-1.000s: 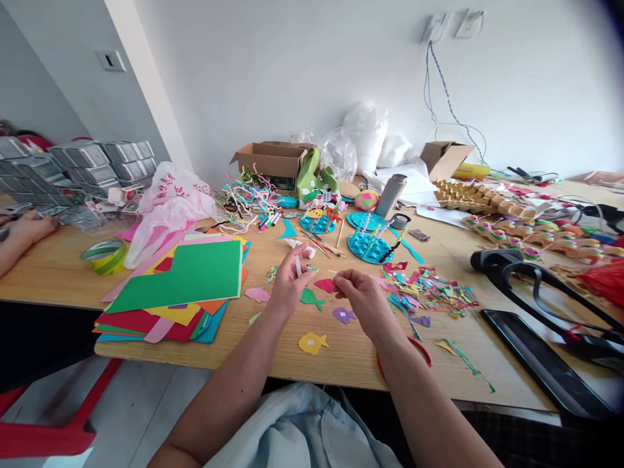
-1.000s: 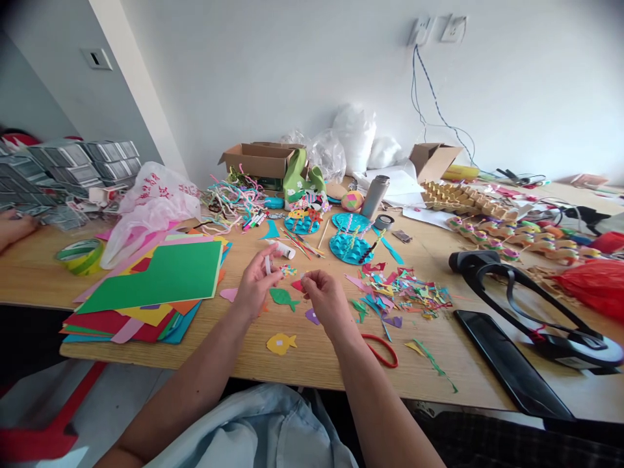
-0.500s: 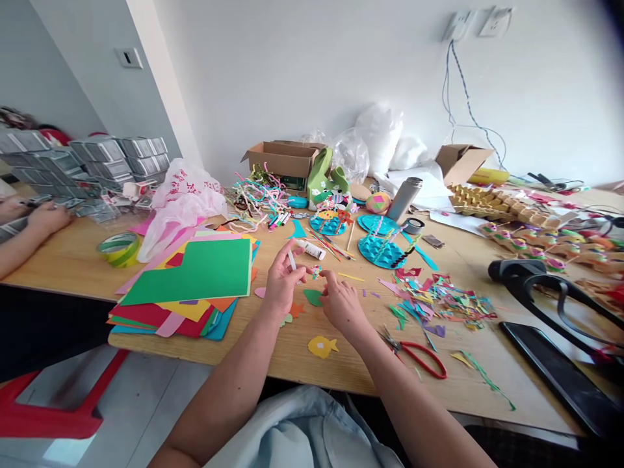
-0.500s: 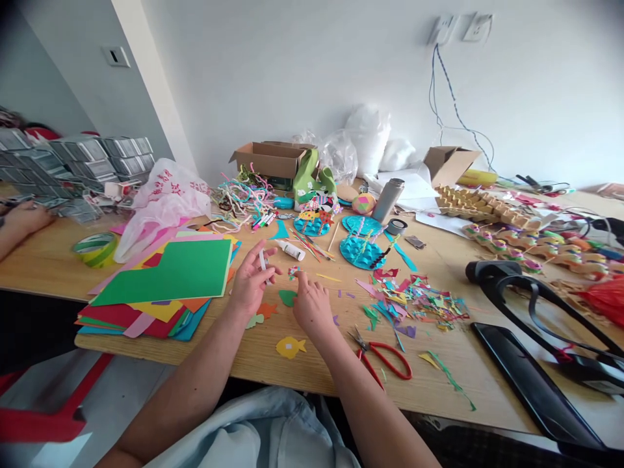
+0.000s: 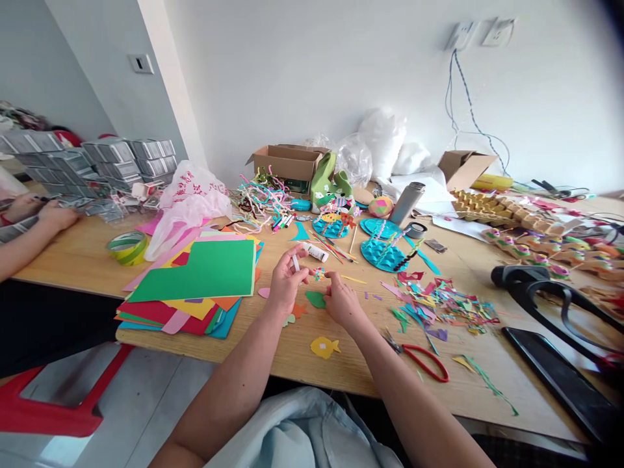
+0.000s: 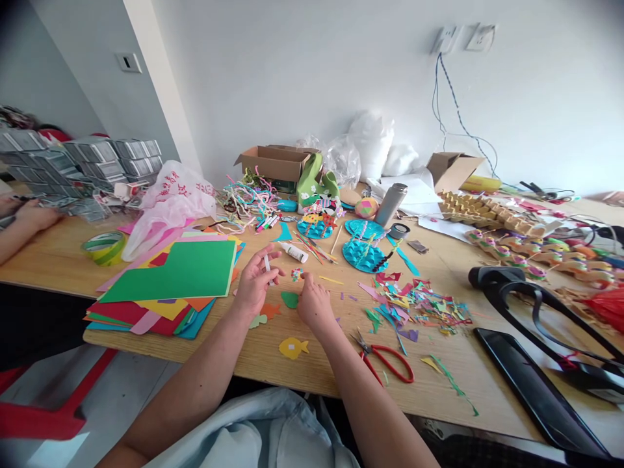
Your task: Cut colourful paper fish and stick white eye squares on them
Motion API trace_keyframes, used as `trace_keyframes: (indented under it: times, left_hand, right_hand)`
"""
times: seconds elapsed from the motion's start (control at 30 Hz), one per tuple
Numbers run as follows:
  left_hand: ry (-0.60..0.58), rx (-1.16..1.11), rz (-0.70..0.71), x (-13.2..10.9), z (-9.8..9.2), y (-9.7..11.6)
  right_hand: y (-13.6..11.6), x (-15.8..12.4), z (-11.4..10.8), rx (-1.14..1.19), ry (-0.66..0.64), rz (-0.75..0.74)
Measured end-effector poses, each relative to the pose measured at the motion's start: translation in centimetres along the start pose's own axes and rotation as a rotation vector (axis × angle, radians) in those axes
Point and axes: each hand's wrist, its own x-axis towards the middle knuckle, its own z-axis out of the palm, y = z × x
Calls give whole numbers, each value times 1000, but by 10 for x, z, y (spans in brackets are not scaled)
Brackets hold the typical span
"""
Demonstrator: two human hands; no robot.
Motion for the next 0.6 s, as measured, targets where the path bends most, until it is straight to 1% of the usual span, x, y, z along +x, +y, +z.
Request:
trace_keyframes:
  times: [0.13,0.27,0.37,0.5,0.6]
  left_hand:
    - [-4,19,-7,0,0,-2]
    - [14,44,16,2,0,-5]
    - [32,68,30,2,0,-7]
    - [-27,46,-16,0,1,-8]
    - [-66,30,-59,-1,2,-9]
  right_hand:
    - [2,-3,-3,151,39,-5]
    - [4,-7,-18,356,73,-47]
    - [4,-9,-30,498,121,-76]
    - [-2,-11,-36,751,191,-90]
    - [-8,-12,-33,819,235,-81]
